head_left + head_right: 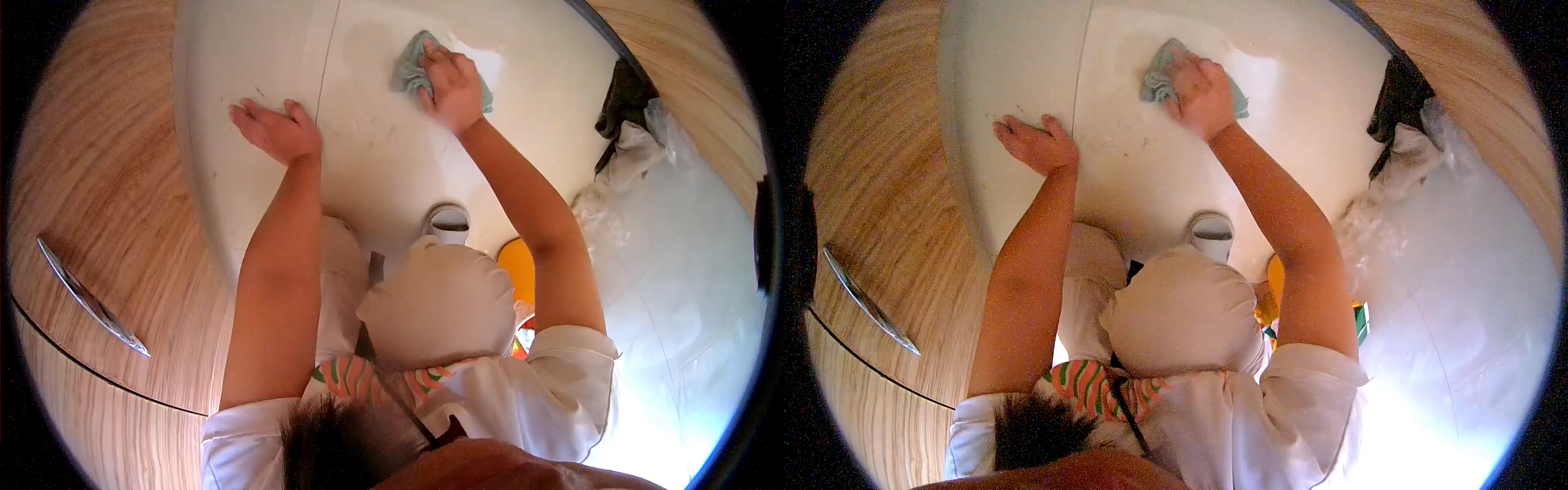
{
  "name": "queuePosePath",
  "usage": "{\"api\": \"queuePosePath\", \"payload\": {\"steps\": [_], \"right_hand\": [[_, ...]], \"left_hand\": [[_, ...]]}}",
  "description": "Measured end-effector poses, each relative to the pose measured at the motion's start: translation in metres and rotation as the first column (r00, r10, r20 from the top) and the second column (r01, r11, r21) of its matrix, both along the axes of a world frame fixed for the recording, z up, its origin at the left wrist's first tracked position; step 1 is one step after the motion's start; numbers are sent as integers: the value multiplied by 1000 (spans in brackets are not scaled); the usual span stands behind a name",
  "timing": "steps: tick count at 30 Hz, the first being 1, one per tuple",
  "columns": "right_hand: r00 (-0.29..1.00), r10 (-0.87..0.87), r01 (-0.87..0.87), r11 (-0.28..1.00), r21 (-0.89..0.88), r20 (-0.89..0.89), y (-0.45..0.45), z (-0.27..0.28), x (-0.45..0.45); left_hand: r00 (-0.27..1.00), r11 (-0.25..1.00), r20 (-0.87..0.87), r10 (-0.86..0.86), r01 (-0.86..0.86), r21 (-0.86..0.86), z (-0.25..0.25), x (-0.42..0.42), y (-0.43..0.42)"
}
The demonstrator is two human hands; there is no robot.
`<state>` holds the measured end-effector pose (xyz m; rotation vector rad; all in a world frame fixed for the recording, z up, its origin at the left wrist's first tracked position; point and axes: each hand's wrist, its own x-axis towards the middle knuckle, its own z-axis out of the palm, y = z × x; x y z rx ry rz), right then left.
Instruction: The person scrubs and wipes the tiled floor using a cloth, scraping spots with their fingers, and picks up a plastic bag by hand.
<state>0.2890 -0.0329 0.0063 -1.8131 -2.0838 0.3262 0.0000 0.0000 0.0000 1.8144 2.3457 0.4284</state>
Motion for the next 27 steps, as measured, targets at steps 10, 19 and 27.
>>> {"api": "queuePosePath", "payload": {"steps": [10, 19, 27], "right_hand": [[951, -299, 301, 954, -11, 80, 37, 32, 39], [956, -258, 261, 965, -5, 139, 42, 23, 39], [942, -289, 309, 945, -107, 169, 45, 26, 37]], "left_hand": [[999, 996, -32, -1, 3, 85, -10, -4, 8], [1000, 999, 1, 13, -13, 40, -1, 1, 4], [999, 999, -39, -13, 15, 51, -5, -2, 3]]}}
